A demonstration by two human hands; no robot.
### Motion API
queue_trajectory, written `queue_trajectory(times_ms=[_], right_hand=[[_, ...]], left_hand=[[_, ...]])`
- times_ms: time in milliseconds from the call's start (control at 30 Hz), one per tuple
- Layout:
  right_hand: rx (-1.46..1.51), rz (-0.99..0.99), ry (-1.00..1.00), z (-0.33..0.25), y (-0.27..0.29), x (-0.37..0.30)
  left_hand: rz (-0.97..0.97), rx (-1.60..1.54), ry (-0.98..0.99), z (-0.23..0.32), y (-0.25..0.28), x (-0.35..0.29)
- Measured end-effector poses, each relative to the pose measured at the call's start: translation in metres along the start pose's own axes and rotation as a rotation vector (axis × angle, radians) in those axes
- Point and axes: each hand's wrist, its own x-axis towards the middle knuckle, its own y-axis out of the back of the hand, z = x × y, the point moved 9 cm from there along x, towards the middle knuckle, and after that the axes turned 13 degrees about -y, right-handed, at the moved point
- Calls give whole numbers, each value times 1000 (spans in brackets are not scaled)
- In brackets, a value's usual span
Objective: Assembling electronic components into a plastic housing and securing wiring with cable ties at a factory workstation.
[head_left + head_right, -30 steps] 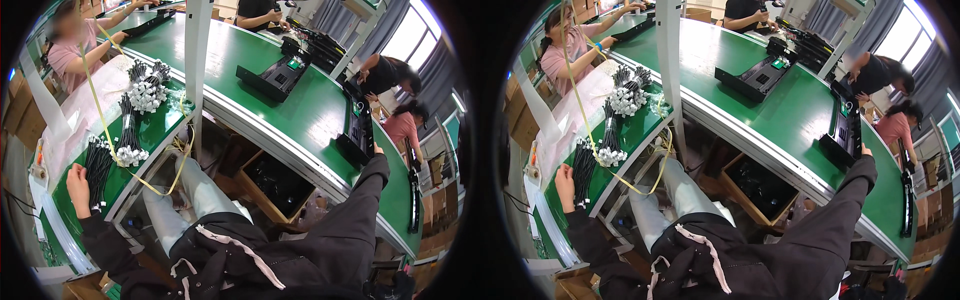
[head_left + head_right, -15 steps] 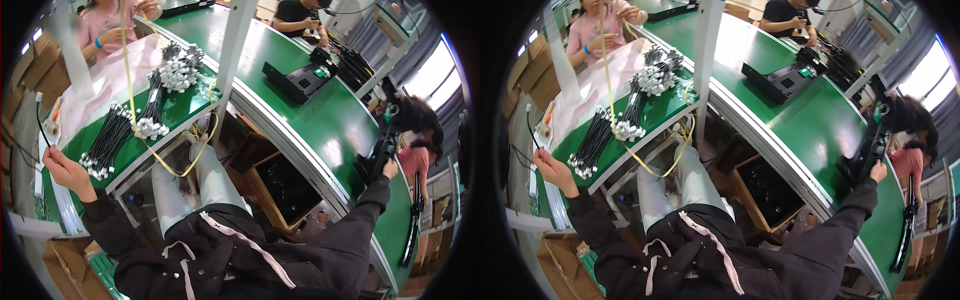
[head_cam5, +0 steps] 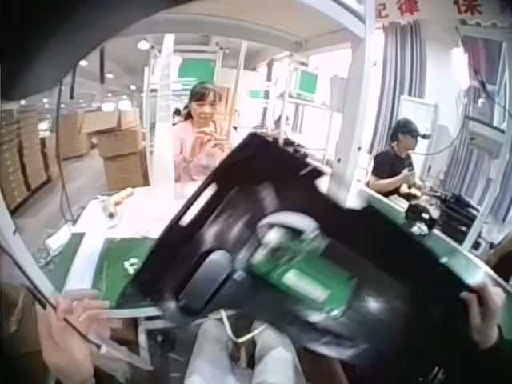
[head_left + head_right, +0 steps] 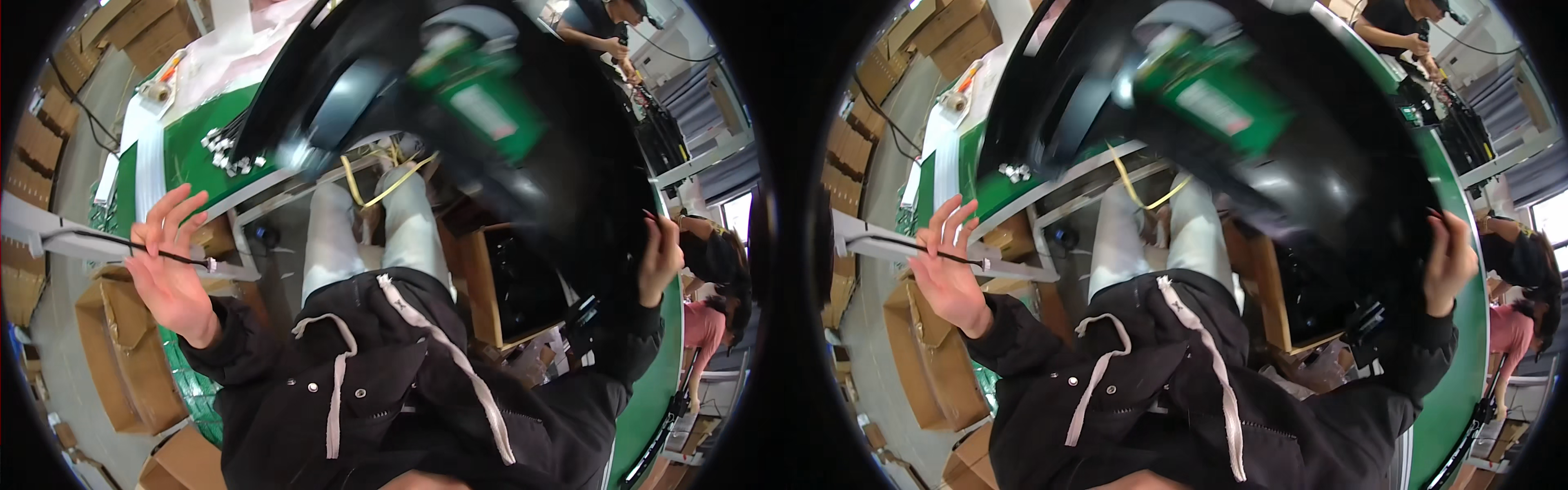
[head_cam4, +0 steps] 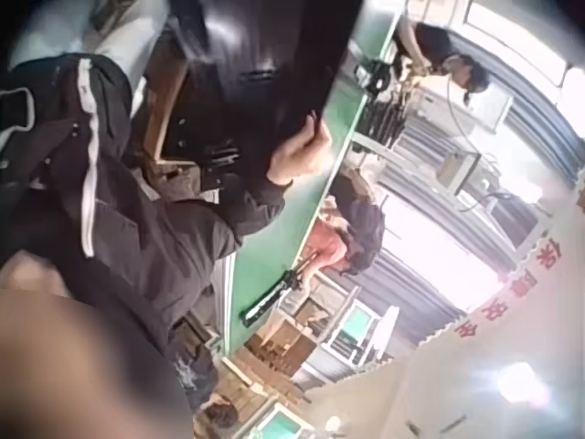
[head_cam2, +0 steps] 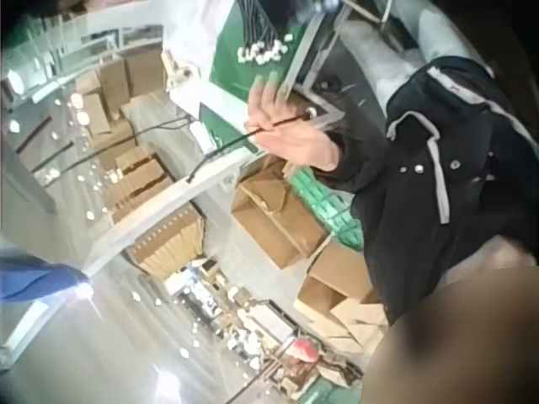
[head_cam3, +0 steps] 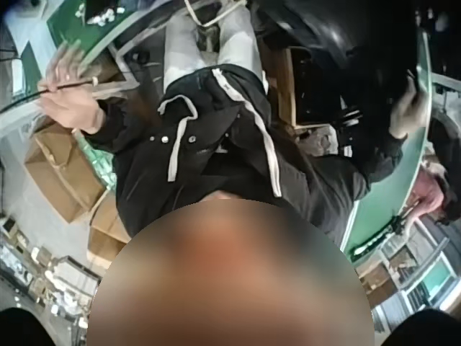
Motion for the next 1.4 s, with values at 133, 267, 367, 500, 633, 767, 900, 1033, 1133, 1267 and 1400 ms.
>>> queue_trajectory(times_ms=[133, 267, 367, 500, 633, 767, 900, 1033, 1133, 1267, 1400], right_hand=[[210, -392, 272, -99, -84, -19], [442, -579, 487, -141, -171, -66], [482, -725, 523, -146, -250, -109], [419, -837, 539, -123, -348, -150], [291, -849, 611, -136, -378, -161], [-111, -870, 734, -170, -360, -159], [415, -812, 767, -281, -292, -144], [843, -825, 652, -336, -268, -153], [1098, -908, 522, -339, -282, -164], [1156, -924, 449, -340, -307, -180], [1155, -948, 351, -339, -336, -195]], left_hand=[[47, 22, 301, -17, 57, -54], [296, 478, 646, -53, 123, -150], [-160, 957, 615, -82, 135, -179], [-177, 928, 686, -135, 138, -210], [-144, 971, 712, -146, 141, -203], [-433, 1236, 504, -142, 127, -183], [-652, 1513, 244, -116, 86, -149], [-680, 1422, 64, -107, 61, -136], [-730, 1390, 87, -114, 61, -138], [-694, 1377, -16, -122, 63, -129], [-666, 1085, 100, -169, 92, -132]])
